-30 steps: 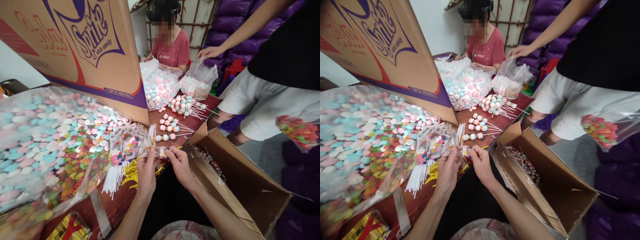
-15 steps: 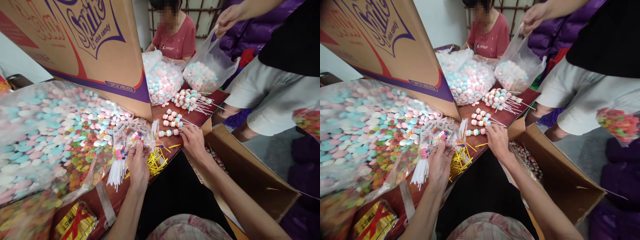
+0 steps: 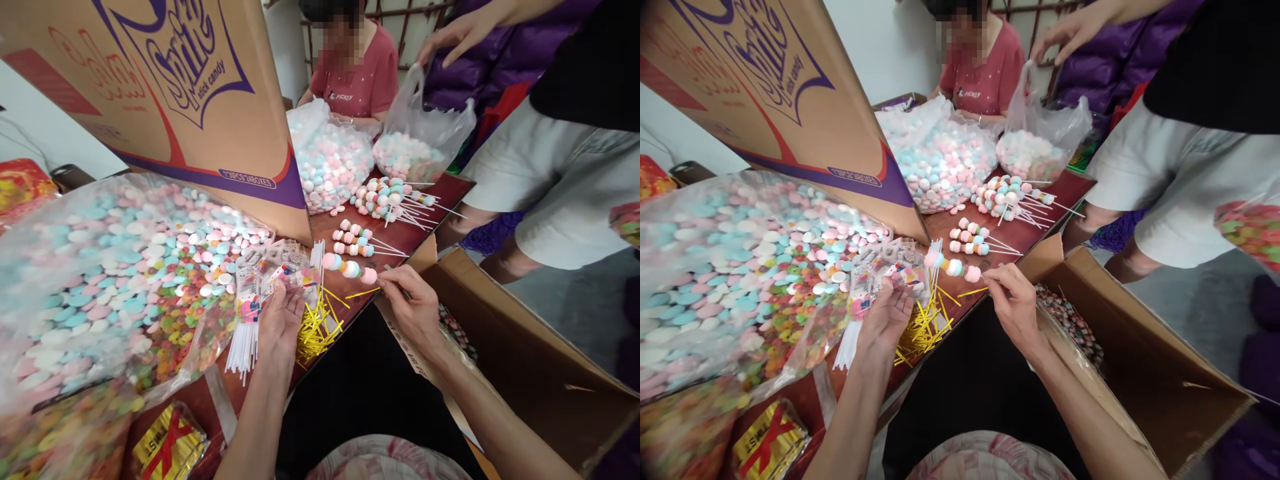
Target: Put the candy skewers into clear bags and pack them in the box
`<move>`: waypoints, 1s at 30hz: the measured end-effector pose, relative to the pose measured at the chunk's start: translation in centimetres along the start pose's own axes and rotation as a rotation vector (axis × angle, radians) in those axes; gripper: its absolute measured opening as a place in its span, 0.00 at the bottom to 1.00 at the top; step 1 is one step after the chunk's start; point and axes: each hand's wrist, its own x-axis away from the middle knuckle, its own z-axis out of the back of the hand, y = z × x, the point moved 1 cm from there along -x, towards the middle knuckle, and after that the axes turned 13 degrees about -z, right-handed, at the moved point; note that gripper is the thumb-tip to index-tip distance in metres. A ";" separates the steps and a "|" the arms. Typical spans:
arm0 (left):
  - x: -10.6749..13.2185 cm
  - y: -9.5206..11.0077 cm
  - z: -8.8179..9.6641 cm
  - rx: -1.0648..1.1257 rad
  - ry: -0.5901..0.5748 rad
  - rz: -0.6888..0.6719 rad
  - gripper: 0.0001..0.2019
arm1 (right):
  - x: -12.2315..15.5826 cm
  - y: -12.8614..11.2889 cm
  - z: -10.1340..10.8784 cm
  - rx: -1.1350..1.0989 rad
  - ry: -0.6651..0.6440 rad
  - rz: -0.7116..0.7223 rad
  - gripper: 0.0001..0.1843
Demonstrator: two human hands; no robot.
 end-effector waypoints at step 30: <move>-0.3 -1.2 0.2 -0.249 -0.045 -0.625 0.17 | 3.1 -2.6 0.9 0.445 0.056 0.246 0.06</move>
